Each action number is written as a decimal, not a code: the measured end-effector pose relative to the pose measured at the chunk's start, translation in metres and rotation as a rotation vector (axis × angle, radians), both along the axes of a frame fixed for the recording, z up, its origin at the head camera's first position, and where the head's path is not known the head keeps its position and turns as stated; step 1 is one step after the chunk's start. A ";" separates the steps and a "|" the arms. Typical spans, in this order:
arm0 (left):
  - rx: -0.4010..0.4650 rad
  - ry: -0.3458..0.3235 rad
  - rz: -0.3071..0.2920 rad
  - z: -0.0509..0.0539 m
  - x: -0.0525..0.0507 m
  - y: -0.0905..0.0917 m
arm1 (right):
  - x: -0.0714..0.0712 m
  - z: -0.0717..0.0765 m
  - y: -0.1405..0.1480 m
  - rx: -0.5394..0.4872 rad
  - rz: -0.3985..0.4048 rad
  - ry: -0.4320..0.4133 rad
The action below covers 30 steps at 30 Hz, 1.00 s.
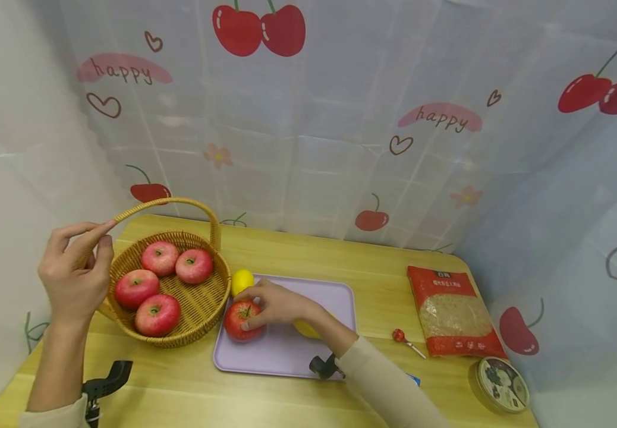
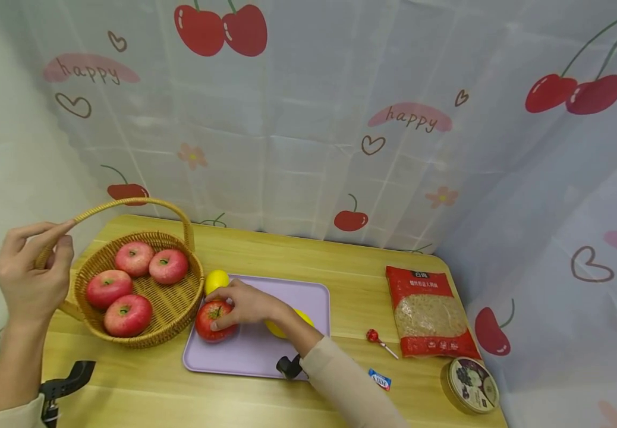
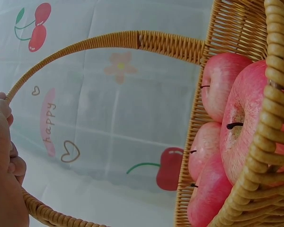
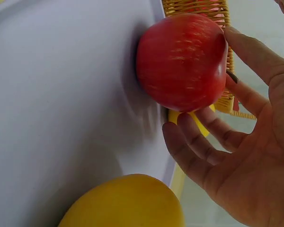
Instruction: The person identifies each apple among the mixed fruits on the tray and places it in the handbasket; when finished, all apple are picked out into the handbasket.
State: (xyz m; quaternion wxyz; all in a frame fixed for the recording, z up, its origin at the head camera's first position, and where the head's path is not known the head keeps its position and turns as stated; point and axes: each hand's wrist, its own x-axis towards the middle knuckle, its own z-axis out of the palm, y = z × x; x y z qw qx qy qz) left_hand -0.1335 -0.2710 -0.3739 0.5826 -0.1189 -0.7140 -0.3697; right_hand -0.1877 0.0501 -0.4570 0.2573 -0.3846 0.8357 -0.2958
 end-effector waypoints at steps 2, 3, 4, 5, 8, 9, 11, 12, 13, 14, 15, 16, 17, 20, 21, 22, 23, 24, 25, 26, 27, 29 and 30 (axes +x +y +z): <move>-0.001 0.000 0.003 0.000 0.000 0.000 | 0.002 -0.001 -0.001 0.013 -0.012 -0.003; -0.001 0.000 0.004 -0.001 0.000 0.000 | 0.003 -0.002 -0.002 0.016 -0.021 -0.011; -0.002 0.000 0.006 -0.001 0.000 -0.001 | 0.004 -0.002 -0.002 0.021 -0.030 -0.019; -0.002 0.000 0.006 -0.001 0.000 -0.001 | 0.005 -0.002 -0.002 0.023 -0.041 -0.033; -0.002 0.000 0.006 -0.001 -0.001 -0.001 | 0.007 -0.004 -0.004 0.032 -0.064 -0.060; -0.003 -0.001 0.005 -0.001 -0.001 -0.001 | 0.008 -0.004 -0.004 0.033 -0.070 -0.067; -0.004 -0.004 0.004 -0.001 -0.001 -0.001 | 0.009 -0.006 -0.005 0.028 -0.080 -0.078; -0.005 -0.005 0.003 -0.002 -0.001 -0.001 | 0.009 -0.006 -0.005 0.026 -0.084 -0.083; -0.005 -0.007 0.003 -0.001 -0.001 -0.001 | 0.010 -0.006 -0.005 0.023 -0.088 -0.087; -0.005 -0.008 0.003 -0.001 -0.001 -0.001 | 0.010 -0.007 -0.005 0.019 -0.093 -0.093; -0.006 -0.010 0.003 -0.001 -0.001 -0.001 | 0.010 -0.007 -0.006 0.014 -0.097 -0.099; -0.006 -0.011 0.003 -0.001 -0.001 -0.001 | 0.011 -0.008 -0.006 0.010 -0.104 -0.107; -0.007 -0.012 0.003 -0.001 -0.001 -0.001 | 0.011 -0.009 -0.006 0.008 -0.111 -0.113; -0.005 -0.011 0.003 -0.001 -0.001 -0.001 | 0.013 -0.011 -0.006 -0.001 -0.129 -0.133; -0.004 -0.010 0.003 -0.001 -0.001 -0.001 | 0.013 -0.011 -0.006 -0.007 -0.133 -0.137; -0.003 -0.009 0.003 -0.001 -0.001 0.000 | 0.014 -0.012 -0.006 -0.012 -0.138 -0.142; -0.001 -0.009 0.003 -0.001 -0.001 0.000 | 0.014 -0.013 -0.006 -0.020 -0.141 -0.148; 0.000 -0.008 0.003 -0.002 -0.001 0.000 | 0.015 -0.014 -0.005 -0.029 -0.143 -0.155; 0.000 -0.009 0.004 -0.002 -0.001 -0.001 | 0.015 -0.015 -0.005 -0.040 -0.146 -0.164; -0.001 -0.010 0.006 -0.002 -0.002 -0.001 | 0.016 -0.015 -0.005 -0.055 -0.150 -0.176; -0.002 -0.011 0.007 -0.002 -0.002 -0.001 | 0.017 -0.016 -0.005 -0.072 -0.151 -0.186; -0.003 -0.013 0.010 -0.003 -0.002 -0.002 | 0.018 -0.017 -0.005 -0.099 -0.154 -0.207; -0.004 -0.013 0.011 -0.003 -0.002 -0.002 | 0.018 -0.018 -0.005 -0.108 -0.155 -0.213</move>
